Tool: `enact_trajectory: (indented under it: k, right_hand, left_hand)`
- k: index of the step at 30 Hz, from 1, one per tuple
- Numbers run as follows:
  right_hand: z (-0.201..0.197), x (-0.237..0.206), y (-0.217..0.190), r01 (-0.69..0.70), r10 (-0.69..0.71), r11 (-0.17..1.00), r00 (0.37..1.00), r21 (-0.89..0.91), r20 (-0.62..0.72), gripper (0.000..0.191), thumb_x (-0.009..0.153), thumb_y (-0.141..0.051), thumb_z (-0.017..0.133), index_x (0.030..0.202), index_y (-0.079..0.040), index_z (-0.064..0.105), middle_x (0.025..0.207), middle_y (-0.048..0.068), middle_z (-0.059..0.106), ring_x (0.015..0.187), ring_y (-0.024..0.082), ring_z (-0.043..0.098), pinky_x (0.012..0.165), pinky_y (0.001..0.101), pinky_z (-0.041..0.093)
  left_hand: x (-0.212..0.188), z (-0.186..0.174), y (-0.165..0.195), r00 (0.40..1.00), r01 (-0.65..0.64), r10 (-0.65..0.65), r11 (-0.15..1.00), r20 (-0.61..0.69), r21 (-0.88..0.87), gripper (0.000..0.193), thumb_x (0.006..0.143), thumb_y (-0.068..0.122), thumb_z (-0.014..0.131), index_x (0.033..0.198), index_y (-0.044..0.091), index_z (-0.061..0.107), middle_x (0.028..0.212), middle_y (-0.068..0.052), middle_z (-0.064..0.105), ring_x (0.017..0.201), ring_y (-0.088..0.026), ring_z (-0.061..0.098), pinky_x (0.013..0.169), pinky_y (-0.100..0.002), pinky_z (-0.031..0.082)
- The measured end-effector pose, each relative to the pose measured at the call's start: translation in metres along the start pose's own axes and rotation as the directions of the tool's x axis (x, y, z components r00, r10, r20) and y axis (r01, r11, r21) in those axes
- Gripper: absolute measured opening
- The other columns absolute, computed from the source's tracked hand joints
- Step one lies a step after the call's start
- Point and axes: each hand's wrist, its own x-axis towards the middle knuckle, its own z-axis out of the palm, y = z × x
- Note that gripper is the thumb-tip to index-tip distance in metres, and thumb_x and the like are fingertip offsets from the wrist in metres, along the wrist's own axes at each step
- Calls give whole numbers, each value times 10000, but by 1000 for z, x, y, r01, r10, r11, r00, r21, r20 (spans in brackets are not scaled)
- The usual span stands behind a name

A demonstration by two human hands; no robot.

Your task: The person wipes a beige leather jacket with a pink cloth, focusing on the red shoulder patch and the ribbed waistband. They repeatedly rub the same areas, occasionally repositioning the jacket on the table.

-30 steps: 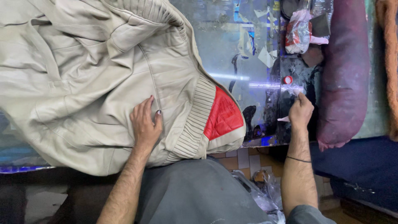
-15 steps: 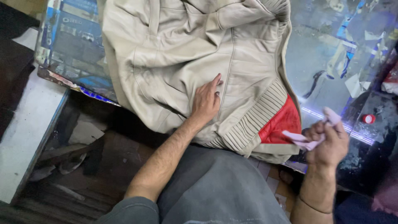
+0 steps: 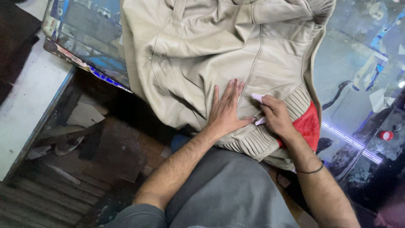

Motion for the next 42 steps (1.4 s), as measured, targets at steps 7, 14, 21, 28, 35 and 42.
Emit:
enact_trajectory:
  k: [7, 14, 21, 28, 35, 42]
  right_hand:
    - [0, 11, -51, 207, -86, 793, 969, -573, 231, 335, 827, -109, 665, 1155, -127, 730, 970, 118, 656, 860, 347, 687, 701, 464, 546]
    - [-4, 19, -65, 333, -115, 627, 934, -705, 339, 346, 785, -201, 699, 1128, -204, 749, 1005, 78, 658, 861, 291, 710, 679, 422, 580]
    - [-5, 19, -62, 279, -50, 534, 953, -798, 300, 329, 847, -182, 641, 1153, -179, 764, 935, 74, 624, 758, 253, 688, 617, 407, 565]
    - [-9, 21, -63, 281, -108, 566, 957, -775, 269, 356, 853, -170, 633, 1193, -177, 738, 1003, 73, 640, 770, 267, 694, 579, 395, 559]
    - [-7, 21, -59, 371, -112, 555, 920, -745, 374, 298, 876, -236, 607, 1139, -202, 742, 951, 81, 613, 805, 269, 695, 643, 405, 572]
    - [-7, 23, -51, 282, -94, 553, 956, -784, 278, 335, 902, -220, 597, 1207, -201, 735, 988, 81, 613, 774, 270, 685, 619, 391, 557]
  left_hand:
    - [-1, 2, 0, 999, -9, 2, 992, 52, 125, 1380, 627, 600, 878, 1610, 53, 79, 1676, -67, 282, 1590, -327, 114, 1250, -653, -20]
    - [-1, 6, -2, 996, 9, -18, 995, 89, 102, 1447, 583, 612, 896, 1607, 65, 32, 1688, -42, 247, 1593, -326, 68, 1254, -651, -50]
    - [1, 8, -2, 996, -11, 2, 994, 88, 110, 1479, 562, 621, 904, 1599, 53, 16, 1682, -42, 247, 1588, -331, 81, 1244, -677, -45]
    - [0, 10, 1, 997, -13, 6, 995, 71, 97, 1471, 561, 605, 916, 1597, 52, 30, 1676, -62, 266, 1578, -347, 106, 1229, -704, -3]
    - [1, 9, 4, 997, -5, -3, 995, 75, 104, 1481, 549, 605, 915, 1593, 38, 31, 1684, -72, 244, 1581, -351, 108, 1231, -703, 2]
    - [5, 7, 5, 996, -4, -8, 992, 90, 127, 1489, 554, 631, 908, 1594, 35, 24, 1684, -65, 223, 1582, -349, 99, 1234, -703, -6]
